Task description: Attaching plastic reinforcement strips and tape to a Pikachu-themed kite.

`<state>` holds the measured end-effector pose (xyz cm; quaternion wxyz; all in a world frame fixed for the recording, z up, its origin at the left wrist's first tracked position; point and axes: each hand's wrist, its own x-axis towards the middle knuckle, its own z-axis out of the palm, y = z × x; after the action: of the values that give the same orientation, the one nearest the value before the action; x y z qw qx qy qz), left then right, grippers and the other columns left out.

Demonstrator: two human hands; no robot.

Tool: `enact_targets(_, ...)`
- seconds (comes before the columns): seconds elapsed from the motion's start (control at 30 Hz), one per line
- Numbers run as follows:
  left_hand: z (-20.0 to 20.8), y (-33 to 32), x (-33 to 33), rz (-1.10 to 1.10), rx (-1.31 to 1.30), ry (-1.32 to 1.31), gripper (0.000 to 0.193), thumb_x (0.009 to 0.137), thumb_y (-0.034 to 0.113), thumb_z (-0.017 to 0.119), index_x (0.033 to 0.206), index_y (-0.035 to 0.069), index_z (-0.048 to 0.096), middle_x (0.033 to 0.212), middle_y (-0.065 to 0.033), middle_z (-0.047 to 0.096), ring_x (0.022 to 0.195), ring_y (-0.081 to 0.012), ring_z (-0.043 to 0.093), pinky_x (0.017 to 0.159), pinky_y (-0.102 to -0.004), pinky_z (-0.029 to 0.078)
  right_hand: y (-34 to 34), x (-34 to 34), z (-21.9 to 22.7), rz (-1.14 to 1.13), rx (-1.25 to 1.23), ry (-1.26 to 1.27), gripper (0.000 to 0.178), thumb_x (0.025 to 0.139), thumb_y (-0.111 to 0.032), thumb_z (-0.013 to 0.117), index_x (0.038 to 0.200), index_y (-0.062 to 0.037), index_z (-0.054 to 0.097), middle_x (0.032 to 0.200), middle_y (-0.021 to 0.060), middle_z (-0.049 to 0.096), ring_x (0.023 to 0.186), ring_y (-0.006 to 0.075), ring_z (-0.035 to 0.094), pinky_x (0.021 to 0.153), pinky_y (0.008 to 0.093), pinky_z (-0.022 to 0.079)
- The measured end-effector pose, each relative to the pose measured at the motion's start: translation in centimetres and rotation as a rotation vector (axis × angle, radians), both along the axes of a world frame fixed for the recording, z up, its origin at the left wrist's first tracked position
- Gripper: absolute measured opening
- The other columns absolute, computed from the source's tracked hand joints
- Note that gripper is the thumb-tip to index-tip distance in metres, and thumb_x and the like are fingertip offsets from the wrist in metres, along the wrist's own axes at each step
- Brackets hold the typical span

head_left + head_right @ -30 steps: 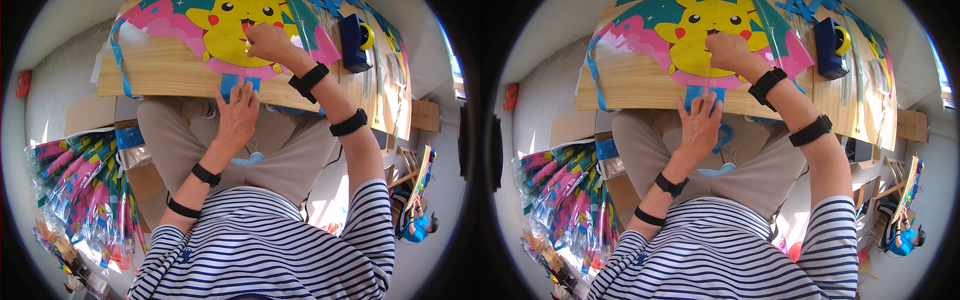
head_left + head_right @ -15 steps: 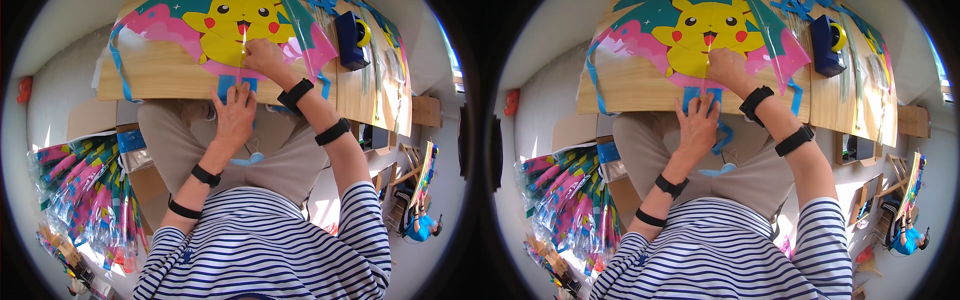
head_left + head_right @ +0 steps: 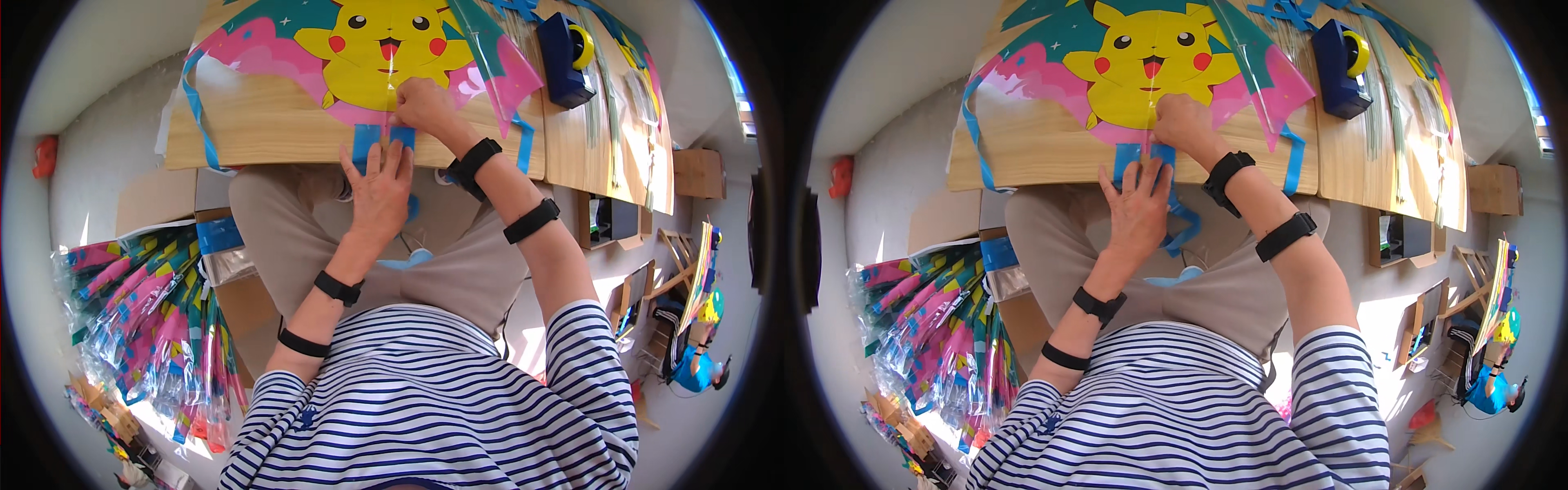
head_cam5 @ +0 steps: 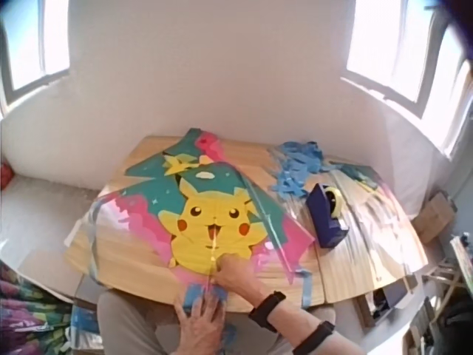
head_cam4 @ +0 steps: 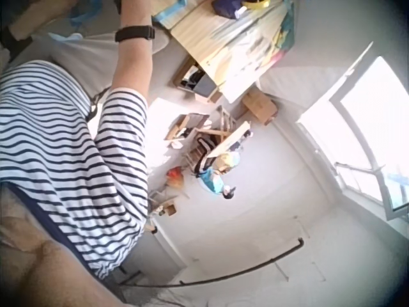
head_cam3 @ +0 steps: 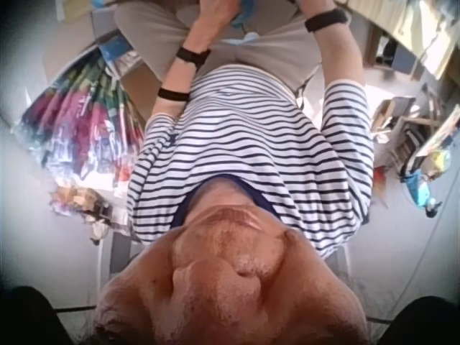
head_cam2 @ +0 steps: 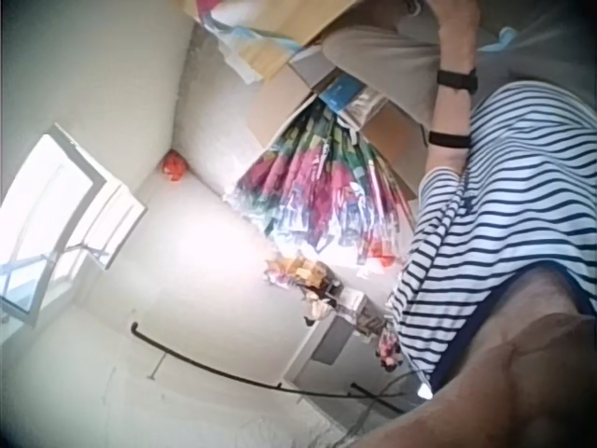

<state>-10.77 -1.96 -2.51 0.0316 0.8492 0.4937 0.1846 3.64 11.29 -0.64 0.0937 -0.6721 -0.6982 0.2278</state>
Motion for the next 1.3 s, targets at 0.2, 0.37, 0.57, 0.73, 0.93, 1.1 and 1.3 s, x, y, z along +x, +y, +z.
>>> enact_targets(0.2, 0.2, -0.2, 0.0, 0.020, 0.000, 0.085, 0.067, 0.072, 0.015, 0.079, 0.134, 0.008, 0.057, 0.141, -0.0055, 0.051, 0.127, -0.0306, 0.046, 0.109, -0.0767, 0.017, 1.0, 1.2, -1.3, 0.127, -0.022, 0.064, 0.030, 0.066, -0.028, 0.087, 0.082, -0.0078, 0.072, 0.085, 0.0128, 0.072, 0.084, 0.0327, 0.070, 0.072, 0.0428, 0.054)
enact_targets(0.37, -0.5, -0.3, 0.1, 0.022, -0.001, 0.050, 0.067, 0.072, 0.015, 0.080, 0.134, 0.008, 0.056, 0.142, -0.0064, 0.051, 0.128, -0.0308, 0.046, 0.109, -0.0773, 0.017, -0.4, 1.1, -2.3, 0.197, 0.108, 0.111, 0.034, 0.064, -0.029, 0.088, 0.078, -0.0055, 0.068, 0.080, 0.0134, 0.070, 0.080, 0.0333, 0.068, 0.068, 0.0423, 0.052)
enact_targets(0.57, -0.6, -0.6, 0.2, 0.000, 0.012, 0.095, 0.067, 0.071, 0.014, 0.080, 0.133, 0.007, 0.056, 0.142, -0.0089, 0.049, 0.129, -0.0312, 0.046, 0.108, -0.0774, 0.017, -0.4, 0.9, -1.8, 0.148, 0.039, 0.089, 0.037, 0.061, -0.031, 0.089, 0.078, -0.0074, 0.066, 0.080, 0.0124, 0.070, 0.082, 0.0328, 0.068, 0.068, 0.0427, 0.051)
enact_targets(0.73, -0.5, -0.6, 0.3, 0.011, 0.029, 0.085, 0.066, 0.071, 0.015, 0.080, 0.131, 0.006, 0.057, 0.141, -0.0096, 0.049, 0.129, -0.0312, 0.044, 0.108, -0.0774, 0.017, -0.8, 0.1, -1.5, 0.123, 0.053, 0.011, 0.038, 0.060, -0.032, 0.089, 0.080, -0.0084, 0.066, 0.081, 0.0113, 0.070, 0.083, 0.0328, 0.068, 0.068, 0.0424, 0.051)
enact_targets(0.93, 0.5, -0.6, 0.6, -0.016, 0.033, 0.149, 0.065, 0.071, 0.016, 0.080, 0.130, 0.004, 0.058, 0.136, -0.0084, 0.050, 0.128, -0.0308, 0.045, 0.109, -0.0764, 0.018, 0.2, 1.0, -2.1, 0.171, 0.032, 0.144, 0.035, 0.065, -0.028, 0.088, 0.086, -0.0077, 0.069, 0.082, 0.0088, 0.071, 0.079, 0.0267, 0.069, 0.065, 0.0386, 0.051)
enact_targets(1.1, 0.9, -0.6, 0.7, 0.000, 0.015, 0.187, 0.063, 0.072, 0.016, 0.080, 0.130, 0.005, 0.058, 0.134, -0.0076, 0.050, 0.127, -0.0296, 0.045, 0.109, -0.0757, 0.018, -0.3, 6.2, 0.4, -0.222, -0.092, 0.954, 0.023, 0.081, -0.020, 0.080, 0.088, -0.0013, 0.070, 0.079, 0.0072, 0.069, 0.070, 0.0147, 0.065, 0.063, 0.0309, 0.051)
enact_targets(1.3, 1.0, -0.9, 0.9, -0.002, -0.036, 0.199, 0.065, 0.073, 0.018, 0.080, 0.132, 0.005, 0.057, 0.136, -0.0060, 0.050, 0.128, -0.0284, 0.044, 0.111, -0.0743, 0.017, -3.6, 19.3, 4.0, -0.896, 0.657, 0.633, 0.033, 0.081, -0.024, 0.081, 0.098, 0.0004, 0.068, 0.081, 0.0066, 0.067, 0.070, 0.0133, 0.062, 0.063, 0.0274, 0.050)
